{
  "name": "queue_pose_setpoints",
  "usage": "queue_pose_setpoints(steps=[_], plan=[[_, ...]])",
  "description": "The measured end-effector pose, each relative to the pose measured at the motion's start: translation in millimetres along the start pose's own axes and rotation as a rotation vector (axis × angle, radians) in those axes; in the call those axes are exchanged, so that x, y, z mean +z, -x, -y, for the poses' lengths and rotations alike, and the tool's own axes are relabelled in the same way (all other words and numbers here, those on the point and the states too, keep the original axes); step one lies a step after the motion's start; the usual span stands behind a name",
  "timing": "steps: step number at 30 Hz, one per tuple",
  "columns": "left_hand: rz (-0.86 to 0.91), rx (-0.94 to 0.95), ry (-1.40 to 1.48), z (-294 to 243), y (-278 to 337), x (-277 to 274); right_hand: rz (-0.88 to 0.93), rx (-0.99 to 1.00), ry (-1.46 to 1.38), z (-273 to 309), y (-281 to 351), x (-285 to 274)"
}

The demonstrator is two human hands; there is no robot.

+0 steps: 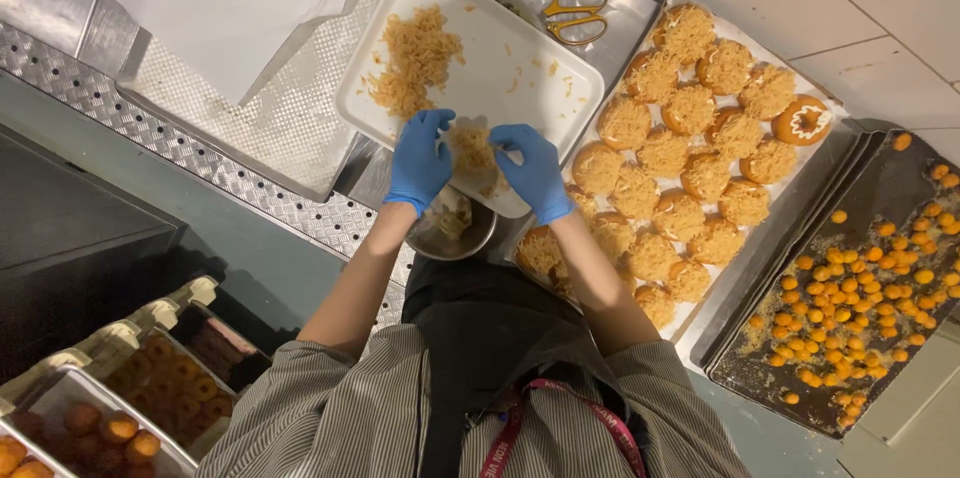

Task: The recorder is applying shredded meat floss topping to pre-baked bread buns in a bakery kitchen.

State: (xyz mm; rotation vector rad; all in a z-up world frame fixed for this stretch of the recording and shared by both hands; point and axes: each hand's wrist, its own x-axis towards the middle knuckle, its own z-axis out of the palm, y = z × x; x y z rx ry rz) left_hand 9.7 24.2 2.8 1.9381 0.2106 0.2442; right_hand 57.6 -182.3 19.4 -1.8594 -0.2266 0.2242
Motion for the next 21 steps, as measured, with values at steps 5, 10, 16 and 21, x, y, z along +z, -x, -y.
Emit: queue_pose_setpoints(steps=[5, 10, 16, 21], plan=[[0.252, 0.16, -0.274, 30.1, 1.8, 7.0, 0.123, -0.389, 0.468, 0.7, 0.9, -2.2], [0.251, 0.014, -0.102, 33.3, 6.5, 38.5, 0.172, -0.144, 0.251, -30.8, 10.1, 11.4], [0.294, 0.072, -0.062, -40.4, -13.9, 75.8, -0.014, -0.085, 0.204, -7.4, 19.7, -48.3], [0.453, 0.249, -0.023, -76.0, -43.9, 204.8, -0.266, -0.176, 0.345, -47.8, 29.2, -157.3]])
